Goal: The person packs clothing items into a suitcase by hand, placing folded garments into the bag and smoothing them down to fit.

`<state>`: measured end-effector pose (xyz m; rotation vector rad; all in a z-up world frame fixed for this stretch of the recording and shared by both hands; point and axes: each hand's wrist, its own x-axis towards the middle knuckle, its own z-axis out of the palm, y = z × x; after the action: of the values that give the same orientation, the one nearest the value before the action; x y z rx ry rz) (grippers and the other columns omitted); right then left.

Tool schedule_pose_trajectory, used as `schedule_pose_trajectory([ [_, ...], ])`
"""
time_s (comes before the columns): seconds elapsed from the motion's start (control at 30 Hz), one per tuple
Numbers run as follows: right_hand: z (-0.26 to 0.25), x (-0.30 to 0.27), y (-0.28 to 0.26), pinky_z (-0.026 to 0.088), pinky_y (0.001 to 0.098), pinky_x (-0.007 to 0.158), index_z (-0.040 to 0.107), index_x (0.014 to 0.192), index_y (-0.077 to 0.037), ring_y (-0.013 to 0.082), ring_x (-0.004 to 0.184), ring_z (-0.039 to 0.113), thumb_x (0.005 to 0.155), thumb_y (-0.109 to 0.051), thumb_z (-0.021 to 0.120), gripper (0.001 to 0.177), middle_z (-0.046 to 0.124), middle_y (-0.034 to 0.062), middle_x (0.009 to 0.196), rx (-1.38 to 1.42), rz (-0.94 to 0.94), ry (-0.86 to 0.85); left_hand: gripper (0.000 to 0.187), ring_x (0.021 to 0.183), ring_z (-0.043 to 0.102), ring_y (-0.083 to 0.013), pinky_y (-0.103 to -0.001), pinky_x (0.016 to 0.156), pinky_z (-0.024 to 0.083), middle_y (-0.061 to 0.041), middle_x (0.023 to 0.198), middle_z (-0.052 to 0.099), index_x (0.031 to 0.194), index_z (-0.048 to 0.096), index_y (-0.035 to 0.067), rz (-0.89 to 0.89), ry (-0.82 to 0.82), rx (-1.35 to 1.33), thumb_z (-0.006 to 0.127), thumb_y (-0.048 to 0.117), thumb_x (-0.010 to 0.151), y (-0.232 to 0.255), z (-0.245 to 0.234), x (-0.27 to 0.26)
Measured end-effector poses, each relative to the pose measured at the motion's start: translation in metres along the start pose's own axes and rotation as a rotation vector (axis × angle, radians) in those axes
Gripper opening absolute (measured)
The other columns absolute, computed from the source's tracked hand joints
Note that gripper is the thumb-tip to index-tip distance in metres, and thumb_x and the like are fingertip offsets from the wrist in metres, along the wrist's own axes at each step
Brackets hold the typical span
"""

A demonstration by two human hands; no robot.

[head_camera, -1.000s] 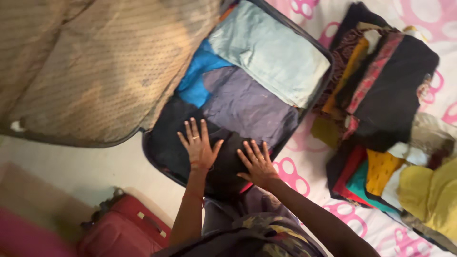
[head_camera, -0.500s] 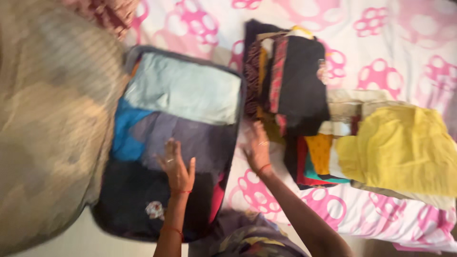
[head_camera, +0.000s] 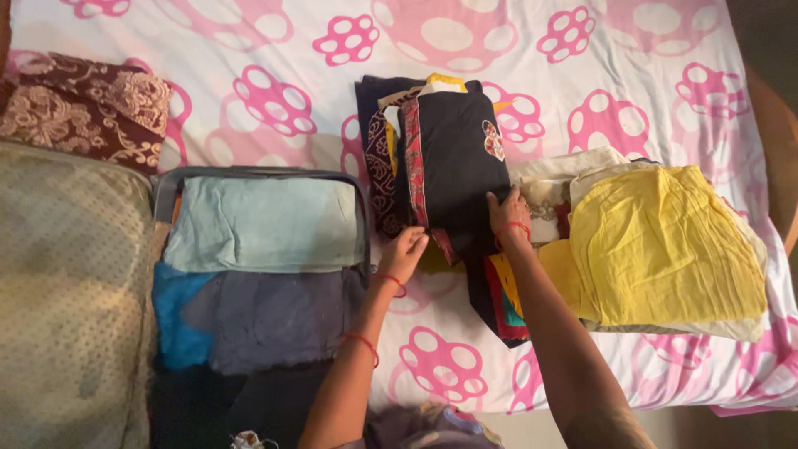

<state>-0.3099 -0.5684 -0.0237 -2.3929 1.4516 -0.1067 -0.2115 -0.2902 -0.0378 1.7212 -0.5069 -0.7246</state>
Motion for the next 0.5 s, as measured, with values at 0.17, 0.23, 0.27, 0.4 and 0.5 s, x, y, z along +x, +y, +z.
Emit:
schedule_pose_trajectory([
  [0.17, -0.033, 0.025, -0.014, 0.052, 0.0517, 0.097, 0.061, 0.13, -0.001, 0.0429, 0.118, 0.065, 0.089, -0.06, 0.074, 0.073, 0.069, 0.0254, 0.123, -0.045, 0.085, -0.146, 0.048, 0.115, 0.072, -0.0269, -0.037, 0.097, 0.057, -0.018, 0.127, 0.071, 0.133, 0.059, 0.002, 0.109, 0.023, 0.026, 0.067, 0.033, 0.098, 0.028, 0.021, 0.035],
  [0.23, -0.046, 0.033, -0.015, 0.053, 0.0513, 0.094, 0.066, 0.126, -0.006, 0.0414, 0.114, 0.067, 0.083, -0.057, 0.077, 0.067, 0.071, 0.0229, 0.116, -0.03, 0.078, -0.173, 0.05, 0.118, 0.069, -0.0284, -0.038, 0.099, 0.056, -0.019, 0.131, 0.069, 0.136, 0.058, 0.002, 0.084, 0.02, 0.053, 0.067, 0.034, 0.098, 0.037, 0.023, 0.039],
  [0.27, -0.052, 0.037, -0.015, 0.054, 0.0511, 0.092, 0.069, 0.124, -0.009, 0.0406, 0.111, 0.068, 0.08, -0.055, 0.078, 0.064, 0.072, 0.0216, 0.112, -0.023, 0.073, -0.185, 0.052, 0.122, 0.066, -0.0295, -0.039, 0.101, 0.054, -0.02, 0.135, 0.067, 0.138, 0.057, 0.003, 0.084, 0.001, 0.043, 0.067, 0.034, 0.098, 0.042, 0.025, 0.04],
  [0.4, -0.066, 0.041, -0.019, 0.054, 0.0495, 0.091, 0.07, 0.115, -0.006, 0.0401, 0.105, 0.07, 0.08, -0.045, 0.079, 0.053, 0.074, 0.0211, 0.107, 0.08, -0.169, -0.117, 0.058, 0.131, 0.059, -0.0324, -0.04, 0.102, 0.051, -0.019, 0.145, 0.06, 0.141, 0.056, 0.005, 0.067, -0.023, 0.084, 0.063, 0.041, 0.097, 0.062, 0.031, 0.043],
  [0.5, -0.069, 0.032, -0.035, 0.055, 0.049, 0.089, 0.067, 0.112, -0.003, 0.0419, 0.103, 0.069, 0.081, -0.033, 0.079, 0.045, 0.073, 0.0229, 0.108, 0.285, -0.41, 0.022, 0.061, 0.133, 0.06, -0.0324, -0.04, 0.106, 0.05, -0.018, 0.145, 0.062, 0.142, 0.058, 0.005, 0.089, -0.006, 0.121, 0.061, 0.05, 0.1, 0.074, 0.035, 0.05],
])
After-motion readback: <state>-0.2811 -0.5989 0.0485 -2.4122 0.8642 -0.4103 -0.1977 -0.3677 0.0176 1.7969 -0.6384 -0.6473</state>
